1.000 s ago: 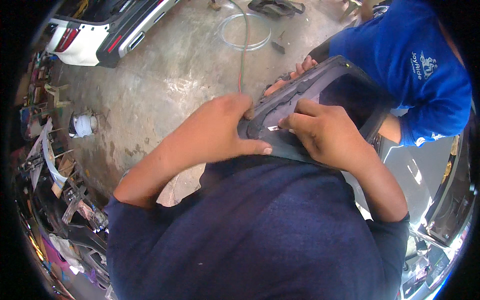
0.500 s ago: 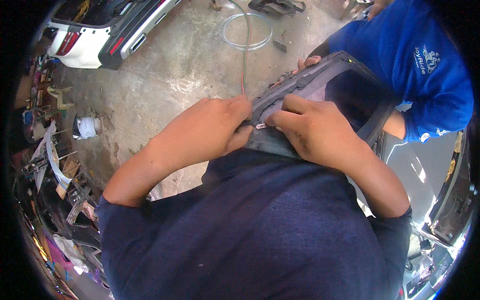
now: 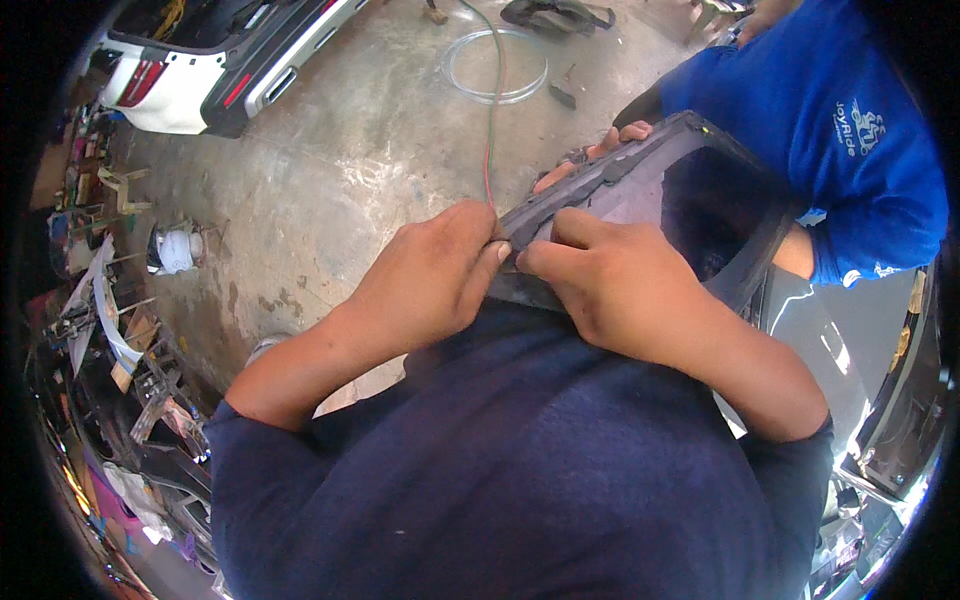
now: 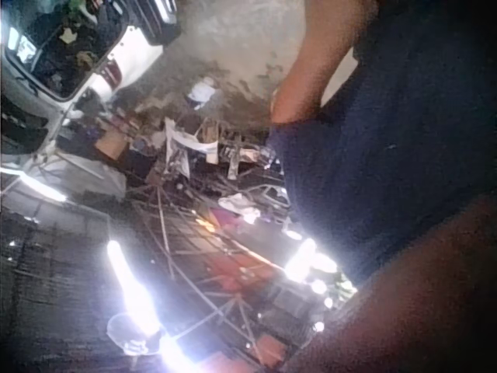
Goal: The person uses a small green-handled tool to scrape and peel away old sealant or adhesive from the edges of a dark gray plastic automotive part. They work along the perimeter, removing strips of material while another person holds the part steady.
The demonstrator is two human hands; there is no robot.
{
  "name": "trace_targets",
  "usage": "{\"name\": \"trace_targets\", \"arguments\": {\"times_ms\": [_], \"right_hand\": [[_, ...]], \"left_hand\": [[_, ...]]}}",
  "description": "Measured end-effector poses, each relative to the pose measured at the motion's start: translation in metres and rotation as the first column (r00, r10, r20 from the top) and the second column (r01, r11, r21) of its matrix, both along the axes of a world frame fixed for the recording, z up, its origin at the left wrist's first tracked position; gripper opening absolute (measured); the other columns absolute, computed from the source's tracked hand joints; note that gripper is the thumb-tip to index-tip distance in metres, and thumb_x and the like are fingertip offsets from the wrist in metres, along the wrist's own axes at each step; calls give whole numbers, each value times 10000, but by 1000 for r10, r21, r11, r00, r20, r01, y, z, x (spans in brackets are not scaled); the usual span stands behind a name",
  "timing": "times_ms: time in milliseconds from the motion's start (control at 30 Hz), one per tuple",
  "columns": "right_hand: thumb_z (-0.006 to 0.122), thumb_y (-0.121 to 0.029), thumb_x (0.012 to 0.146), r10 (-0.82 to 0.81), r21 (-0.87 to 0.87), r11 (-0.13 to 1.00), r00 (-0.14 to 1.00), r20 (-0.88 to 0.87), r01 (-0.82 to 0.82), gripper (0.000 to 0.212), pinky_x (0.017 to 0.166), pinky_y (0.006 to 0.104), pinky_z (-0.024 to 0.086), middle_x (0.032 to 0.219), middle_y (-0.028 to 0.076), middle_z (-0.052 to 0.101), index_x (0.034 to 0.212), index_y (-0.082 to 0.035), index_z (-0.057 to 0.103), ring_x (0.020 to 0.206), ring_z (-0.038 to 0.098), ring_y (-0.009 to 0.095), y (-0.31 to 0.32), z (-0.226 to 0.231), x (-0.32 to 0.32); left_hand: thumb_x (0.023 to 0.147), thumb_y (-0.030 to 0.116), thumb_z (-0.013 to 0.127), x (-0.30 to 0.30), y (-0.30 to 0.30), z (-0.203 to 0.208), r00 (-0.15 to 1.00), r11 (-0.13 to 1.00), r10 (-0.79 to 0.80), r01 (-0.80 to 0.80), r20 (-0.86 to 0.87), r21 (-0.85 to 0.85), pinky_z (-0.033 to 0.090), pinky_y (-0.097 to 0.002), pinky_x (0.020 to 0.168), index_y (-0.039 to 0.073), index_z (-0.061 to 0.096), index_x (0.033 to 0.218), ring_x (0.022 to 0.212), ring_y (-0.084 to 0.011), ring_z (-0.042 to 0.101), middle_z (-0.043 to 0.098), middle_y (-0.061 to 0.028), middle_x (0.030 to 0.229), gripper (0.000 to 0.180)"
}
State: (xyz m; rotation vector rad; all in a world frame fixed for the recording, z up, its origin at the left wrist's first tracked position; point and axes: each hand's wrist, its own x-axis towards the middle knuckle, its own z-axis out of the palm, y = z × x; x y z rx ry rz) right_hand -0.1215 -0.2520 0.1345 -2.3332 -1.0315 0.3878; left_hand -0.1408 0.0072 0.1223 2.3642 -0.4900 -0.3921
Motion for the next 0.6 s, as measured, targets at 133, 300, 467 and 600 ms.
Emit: {"name": "trace_targets", "arguments": {"times_ms": [133, 300, 467, 600], "right_hand": [[720, -129, 944, 1, -91, 996, 1000, 24, 2, 270, 774, 527, 648, 1047, 179, 702, 1213, -120, 738, 877, 790, 418, 2, 7, -7], [715, -131, 948, -93, -169, 981, 995, 29, 97, 251, 777, 526, 651, 1030, 188, 702, 1197, -118, 746, 876, 790, 418, -16, 6, -5], [715, -140, 951, -79, -115, 990, 996, 41, 83, 229, 768, 522, 654, 1030, 179, 713, 1176, -121, 749, 880, 792, 416, -21, 15, -10], [718, -140, 946, -62, -107, 992, 997, 53, 67, 247, 761, 517, 656, 1033, 169, 719, 1190, -129, 754, 876, 793, 409, -12, 13, -15]], "left_hand": [[1104, 144, 688, -5, -3, -5, 999, 999, 19, -18, 31, -32, 583, -501, 805, 8, 696, 1144, 914, -446, 750, 724, -224, 1004, 142], [1099, 139, 698, -9, -15, -8, 998, 999, 47, -46, 30, -27, 582, -492, 795, 10, 706, 1151, 902, -431, 753, 729, -226, 985, 139], [1104, 142, 689, -5, -20, -5, 994, 998, 57, -54, 89, -44, 580, -488, 787, 0, 708, 1127, 879, -425, 749, 733, -223, 958, 145], [1106, 141, 685, -7, -21, -3, 994, 997, 56, -51, 90, -59, 579, -484, 782, -5, 704, 1114, 854, -424, 746, 739, -224, 947, 148]]}}
